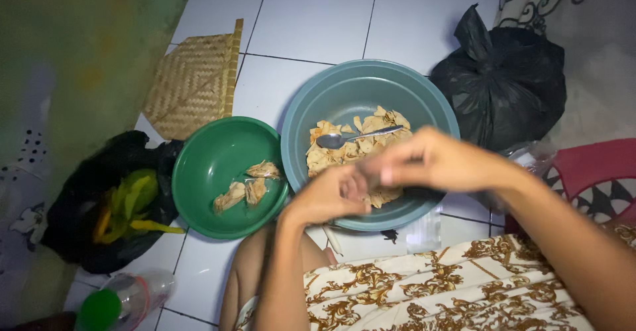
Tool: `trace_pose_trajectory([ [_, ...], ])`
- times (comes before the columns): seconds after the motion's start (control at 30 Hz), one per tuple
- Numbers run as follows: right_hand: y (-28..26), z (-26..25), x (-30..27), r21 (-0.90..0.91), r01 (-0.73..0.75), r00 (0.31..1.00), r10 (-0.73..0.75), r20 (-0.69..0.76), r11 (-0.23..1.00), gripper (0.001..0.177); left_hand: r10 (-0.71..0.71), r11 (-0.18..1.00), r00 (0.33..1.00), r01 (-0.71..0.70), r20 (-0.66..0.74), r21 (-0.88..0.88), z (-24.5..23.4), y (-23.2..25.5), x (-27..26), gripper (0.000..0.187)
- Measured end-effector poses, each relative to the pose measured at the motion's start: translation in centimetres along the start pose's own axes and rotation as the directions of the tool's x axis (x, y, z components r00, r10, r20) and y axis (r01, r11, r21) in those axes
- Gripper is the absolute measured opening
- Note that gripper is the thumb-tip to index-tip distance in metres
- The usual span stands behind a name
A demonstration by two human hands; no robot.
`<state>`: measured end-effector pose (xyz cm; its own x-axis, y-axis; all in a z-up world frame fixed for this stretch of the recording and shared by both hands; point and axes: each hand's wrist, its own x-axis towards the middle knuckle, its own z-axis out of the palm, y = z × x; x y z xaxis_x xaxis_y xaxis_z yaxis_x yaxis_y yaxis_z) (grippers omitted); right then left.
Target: The person scoops dried food slices from a large blue bowl into small clear plastic bags using a spoon, then places the filled bags into a green bowl. The process is repeated multiple times throughout the clip.
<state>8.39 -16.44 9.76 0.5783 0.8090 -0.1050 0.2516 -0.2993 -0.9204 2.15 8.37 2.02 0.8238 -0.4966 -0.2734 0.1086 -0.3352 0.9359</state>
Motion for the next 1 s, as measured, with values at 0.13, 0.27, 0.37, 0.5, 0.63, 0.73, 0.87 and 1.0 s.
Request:
trace_pose_trajectory([
  [0.13, 4.7, -3.1, 2.9, 0.036, -0.212, 0.831, 0.2, -0.519, 0.976, 0.022, -0.033, 0.99, 0.911, -0.027, -0.41, -0.139, -1.5, -1.3, 0.4, 0.032],
  [0.27, 9.9, -2.8, 5.7, -0.243, -0.532, 0.744, 0.311, -0.592, 0.811, 0.016, -0.133, 0.882, 0.773, -0.193, -0.62, -0.43, -2.6, -2.3, 0.8, 0.032],
  [0.37, 11.7, -1.7, 6.7, -0.281, -0.685, 0.66, 0.409, -0.63, 0.672, 0.021, -0.09, 0.813, 0.698, -0.36, -0.71, -0.458, -3.3, -2.9, 0.8, 0.031],
  [0.5, 12.2, -0.8, 7.7, -0.244, -0.771, 0.572, 0.472, -0.67, 0.588, 0.026, -0.111, 0.729, 0.663, -0.452, -0.74, -0.514, -3.9, -3.2, 0.4, 0.026],
  [0.63, 12.3, -0.9, 8.5, -0.267, -0.764, 0.572, 0.426, -0.701, 0.588, 0.019, -0.168, 0.69, 0.637, -0.469, -0.753, -0.551, -4.4, -2.8, 0.1, 0.025],
  [0.73, 13.1, -1.2, 8.7, -0.185, -0.704, 0.58, 0.404, -0.708, 0.686, 0.015, -0.159, 0.696, 0.6, -0.495, -0.784, -0.521, -4.5, -2.5, 0.0, 0.024],
  [0.87, 14.0, -1.3, 11.0, 0.479, -0.309, 0.554, 0.565, -0.612, 0.822, 0.014, -0.189, 0.676, 0.589, -0.502, -0.786, -0.539, -4.8, -2.3, -0.3, 0.023],
  [1.0, 13.2, 1.3, 13.1, 0.685, 0.034, 0.678, 0.486, -0.551, 0.728, 0.015, -0.225, 0.658, 0.611, -0.48, -0.759, -0.581, -4.8, -1.9, -0.7, 0.024],
])
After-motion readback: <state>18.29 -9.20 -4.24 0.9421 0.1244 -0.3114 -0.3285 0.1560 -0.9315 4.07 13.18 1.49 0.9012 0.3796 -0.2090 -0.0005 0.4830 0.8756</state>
